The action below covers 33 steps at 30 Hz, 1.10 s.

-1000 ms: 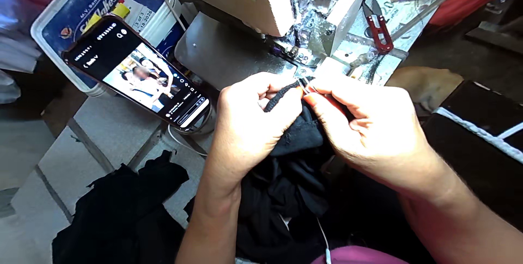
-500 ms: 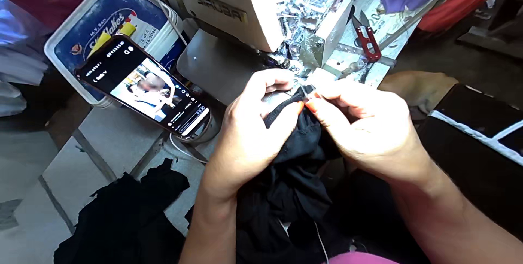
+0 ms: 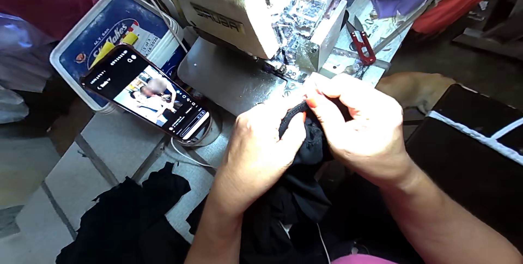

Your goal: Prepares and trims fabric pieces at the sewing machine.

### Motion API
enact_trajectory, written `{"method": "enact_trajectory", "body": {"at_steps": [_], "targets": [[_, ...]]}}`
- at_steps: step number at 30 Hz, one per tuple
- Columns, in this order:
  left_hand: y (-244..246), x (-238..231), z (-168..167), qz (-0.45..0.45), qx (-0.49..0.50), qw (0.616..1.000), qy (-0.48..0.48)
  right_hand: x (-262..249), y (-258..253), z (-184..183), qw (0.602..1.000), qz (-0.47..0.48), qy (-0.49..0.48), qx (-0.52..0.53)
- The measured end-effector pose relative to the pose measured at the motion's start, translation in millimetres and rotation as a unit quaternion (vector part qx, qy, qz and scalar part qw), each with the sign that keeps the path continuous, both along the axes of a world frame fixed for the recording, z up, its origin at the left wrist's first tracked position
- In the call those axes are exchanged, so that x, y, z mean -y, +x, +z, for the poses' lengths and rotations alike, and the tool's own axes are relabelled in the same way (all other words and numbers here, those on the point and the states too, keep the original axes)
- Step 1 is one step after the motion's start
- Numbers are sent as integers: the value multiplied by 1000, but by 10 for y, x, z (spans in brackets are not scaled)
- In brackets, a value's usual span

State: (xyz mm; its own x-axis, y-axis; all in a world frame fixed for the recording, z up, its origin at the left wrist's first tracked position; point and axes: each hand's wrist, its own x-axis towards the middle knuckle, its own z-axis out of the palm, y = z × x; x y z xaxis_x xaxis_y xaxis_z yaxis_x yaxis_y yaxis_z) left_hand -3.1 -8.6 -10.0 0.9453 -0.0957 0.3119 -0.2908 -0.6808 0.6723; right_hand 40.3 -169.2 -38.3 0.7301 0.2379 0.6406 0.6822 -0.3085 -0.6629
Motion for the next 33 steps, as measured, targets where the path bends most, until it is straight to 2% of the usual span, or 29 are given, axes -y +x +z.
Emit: {"method": "enact_trajectory", "body": {"at_steps": [5, 10, 12, 14, 16, 17, 20, 23, 26, 28, 30, 33], "targets": [[2, -22, 4, -10, -1, 1000, 19, 23, 37, 57, 996, -14, 66, -57], [15, -36, 11, -10, -21, 1000, -20, 81, 145, 172, 981, 5, 146, -129], [22, -27, 14, -16, -32, 998, -55, 84, 107, 190, 975, 39, 159, -151], [19, -9, 4, -24, -29, 995, -89, 96, 90, 210, 958, 113, 186, -189], [17, 35, -27, -11, 5, 998, -67, 107, 96, 234, 944, 179, 186, -207], [11, 65, -45, 2, 32, 999, -35, 103, 95, 245, 949, 185, 169, -190], [2, 158, -107, 41, 126, 990, 52, 112, 51, 272, 992, 103, 42, -50], [15, 217, -165, 50, 208, 971, 104, 145, -9, 293, 997, 45, -18, 54], [46, 245, -207, 49, 250, 959, 124, 186, -65, 304, 997, 47, 2, 55], [55, 223, -217, 48, 237, 963, 122, 283, -122, 364, 998, 45, 16, 37], [77, 171, -222, 54, 213, 970, 107, 505, -208, 507, 999, 12, 37, 10], [107, 129, -193, 42, 167, 984, 36, 830, -119, 588, 989, -65, 131, 27]]}}
